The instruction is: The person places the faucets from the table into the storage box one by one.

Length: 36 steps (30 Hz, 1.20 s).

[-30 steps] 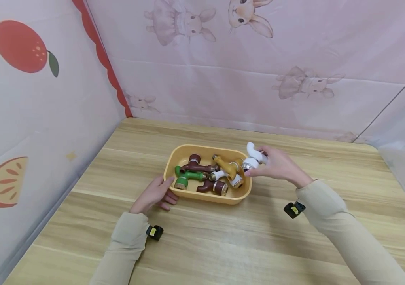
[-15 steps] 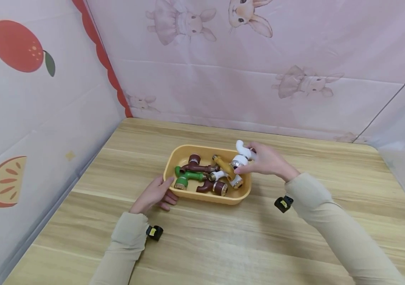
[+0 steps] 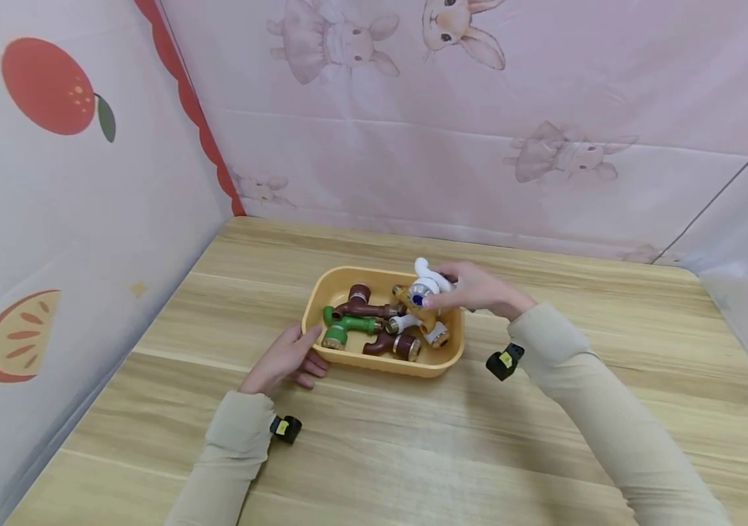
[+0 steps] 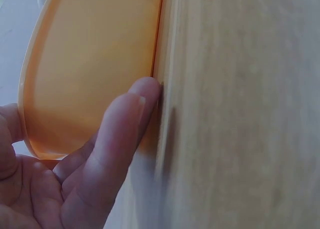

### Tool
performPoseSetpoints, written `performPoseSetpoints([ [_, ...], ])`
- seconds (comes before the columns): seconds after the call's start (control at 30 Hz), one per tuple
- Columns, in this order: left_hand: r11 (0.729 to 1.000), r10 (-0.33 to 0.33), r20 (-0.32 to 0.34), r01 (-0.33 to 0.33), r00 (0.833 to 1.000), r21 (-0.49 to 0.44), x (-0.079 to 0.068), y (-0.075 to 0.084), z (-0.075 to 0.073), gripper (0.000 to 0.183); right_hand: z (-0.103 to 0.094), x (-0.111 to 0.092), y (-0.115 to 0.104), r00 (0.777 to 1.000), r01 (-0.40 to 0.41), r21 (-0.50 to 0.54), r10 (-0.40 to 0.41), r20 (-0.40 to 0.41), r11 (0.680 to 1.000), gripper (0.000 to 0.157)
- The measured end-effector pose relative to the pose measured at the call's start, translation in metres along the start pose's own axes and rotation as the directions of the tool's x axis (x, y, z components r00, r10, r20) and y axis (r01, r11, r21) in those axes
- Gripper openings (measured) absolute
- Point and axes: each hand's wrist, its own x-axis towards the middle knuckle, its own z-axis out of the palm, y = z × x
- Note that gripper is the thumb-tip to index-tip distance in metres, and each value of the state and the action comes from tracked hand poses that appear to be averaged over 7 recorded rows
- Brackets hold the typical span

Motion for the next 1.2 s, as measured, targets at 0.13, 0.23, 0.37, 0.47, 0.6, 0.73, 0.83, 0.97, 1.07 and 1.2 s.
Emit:
performPoseSetpoints([
  [0.13, 1.0, -0.008, 0.0, 0.008, 1.0, 0.002, 0.0, 0.002, -0.001, 0.043, -0.002, 0.005, 0.001, 0.998, 0.009, 0.116, -0.017, 0.067, 0.993, 0.061],
  [0.23, 1.0, -0.012, 0.0, 0.012, 1.0, 0.003, 0.0, 0.003, -0.002, 0.043, -0.001, 0.01, 0.002, 0.994, 0.014, 0.169, -0.031, 0.102, 0.986, 0.042],
  [0.37, 1.0, -0.009, 0.002, 0.009, 1.0, -0.001, -0.001, 0.002, -0.001, 0.043, 0.003, 0.016, 0.001, 0.99, -0.032, 0.197, 0.004, 0.14, 0.98, 0.032],
  [0.47, 1.0, -0.006, 0.004, 0.006, 1.0, -0.001, -0.002, 0.002, -0.001, 0.042, 0.005, 0.022, -0.001, 0.986, -0.038, 0.2, 0.004, 0.168, 0.979, 0.03],
  [0.6, 1.0, -0.006, 0.003, 0.006, 1.0, 0.0, -0.003, 0.002, 0.0, 0.042, 0.007, 0.03, -0.007, 0.977, -0.016, 0.214, -0.03, 0.213, 0.977, 0.03],
  [0.73, 1.0, -0.005, 0.003, 0.005, 1.0, 0.001, -0.004, 0.001, 0.0, 0.042, 0.01, 0.038, -0.011, 0.965, -0.006, 0.222, -0.053, 0.258, 0.975, 0.029],
  [0.83, 1.0, -0.004, 0.002, 0.004, 1.0, -0.001, -0.005, 0.0, -0.001, 0.043, 0.015, 0.045, -0.012, 0.959, -0.001, 0.209, -0.058, 0.276, 0.978, 0.022],
  [0.97, 1.0, 0.0, 0.009, 0.0, 1.0, -0.004, -0.008, 0.0, -0.003, 0.042, 0.025, 0.055, -0.012, 0.955, -0.019, 0.19, -0.038, 0.294, 0.982, 0.015],
  [1.07, 1.0, 0.001, 0.02, -0.001, 1.0, 0.003, -0.015, 0.008, -0.002, 0.039, 0.034, 0.062, -0.012, 0.947, -0.032, 0.183, -0.029, 0.32, 0.983, 0.018],
  [1.2, 1.0, -0.006, 0.015, 0.006, 1.0, 0.01, -0.022, 0.012, -0.001, 0.039, 0.048, 0.068, -0.014, 0.936, -0.051, 0.169, -0.012, 0.352, 0.984, 0.035],
])
